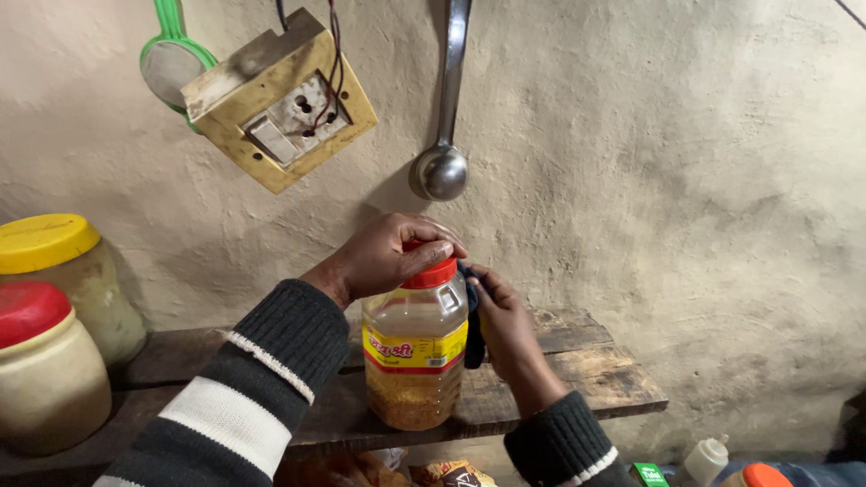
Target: The person wipes plastic storage jars, their lids, and a cooking oil bottle with a blue cloth on a wooden wall shelf. They lift each container, wipe its lid and body, and place it back on the shelf, also wiping small containers set on a nearby mat.
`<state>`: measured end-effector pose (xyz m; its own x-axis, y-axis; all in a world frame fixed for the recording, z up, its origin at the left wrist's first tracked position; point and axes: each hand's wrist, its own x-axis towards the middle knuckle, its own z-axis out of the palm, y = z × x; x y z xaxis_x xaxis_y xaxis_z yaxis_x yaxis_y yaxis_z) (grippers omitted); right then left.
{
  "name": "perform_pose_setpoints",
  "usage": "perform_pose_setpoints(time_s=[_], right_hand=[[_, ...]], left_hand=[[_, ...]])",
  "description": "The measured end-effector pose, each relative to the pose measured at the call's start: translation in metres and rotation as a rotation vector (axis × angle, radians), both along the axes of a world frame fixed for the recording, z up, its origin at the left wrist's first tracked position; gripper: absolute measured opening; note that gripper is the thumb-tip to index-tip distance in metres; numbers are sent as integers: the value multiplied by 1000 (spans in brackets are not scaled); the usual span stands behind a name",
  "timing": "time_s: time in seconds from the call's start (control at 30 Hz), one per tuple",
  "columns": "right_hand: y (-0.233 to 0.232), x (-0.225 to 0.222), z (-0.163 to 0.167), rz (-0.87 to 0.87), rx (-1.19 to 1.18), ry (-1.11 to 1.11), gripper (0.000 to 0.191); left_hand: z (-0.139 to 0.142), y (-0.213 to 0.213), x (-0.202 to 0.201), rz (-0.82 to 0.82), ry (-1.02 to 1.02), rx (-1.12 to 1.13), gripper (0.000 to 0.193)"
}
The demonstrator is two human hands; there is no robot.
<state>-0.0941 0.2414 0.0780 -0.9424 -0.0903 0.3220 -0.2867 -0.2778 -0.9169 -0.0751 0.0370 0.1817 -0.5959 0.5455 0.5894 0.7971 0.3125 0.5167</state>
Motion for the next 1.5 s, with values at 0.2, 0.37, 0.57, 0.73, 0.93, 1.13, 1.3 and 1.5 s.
perform_pose_setpoints(time_s=[0.2, 0.37, 0.57, 0.73, 0.93, 1.13, 1.3, 1.5], right_hand=[[3, 5, -19, 55, -122, -22, 30], [-2, 18, -41, -88, -76, 171, 27], [-21, 46, -37, -289, -20, 360, 31], [-30, 72, -17, -580, 417, 850, 27], [-28, 63, 17, -464, 524, 667, 15], [-36, 84, 16, -684, 687, 1124, 25], [-30, 61, 10, -505, 480, 682, 16], [-10, 17, 4, -173, 186, 226, 22]], left_hand=[[1, -4, 3, 79, 256, -85, 51], [7, -13, 12, 578, 382, -361, 58], [6, 5, 26, 611, 76, -273, 51], [4, 15, 34, 703, 54, -138, 60], [2, 0, 31, 503, -2, 29, 48], [-2, -8, 17, 438, -1, 47, 40], [-4, -16, 6, 269, -70, 51, 38], [-8, -20, -3, 5, -180, 101, 35]])
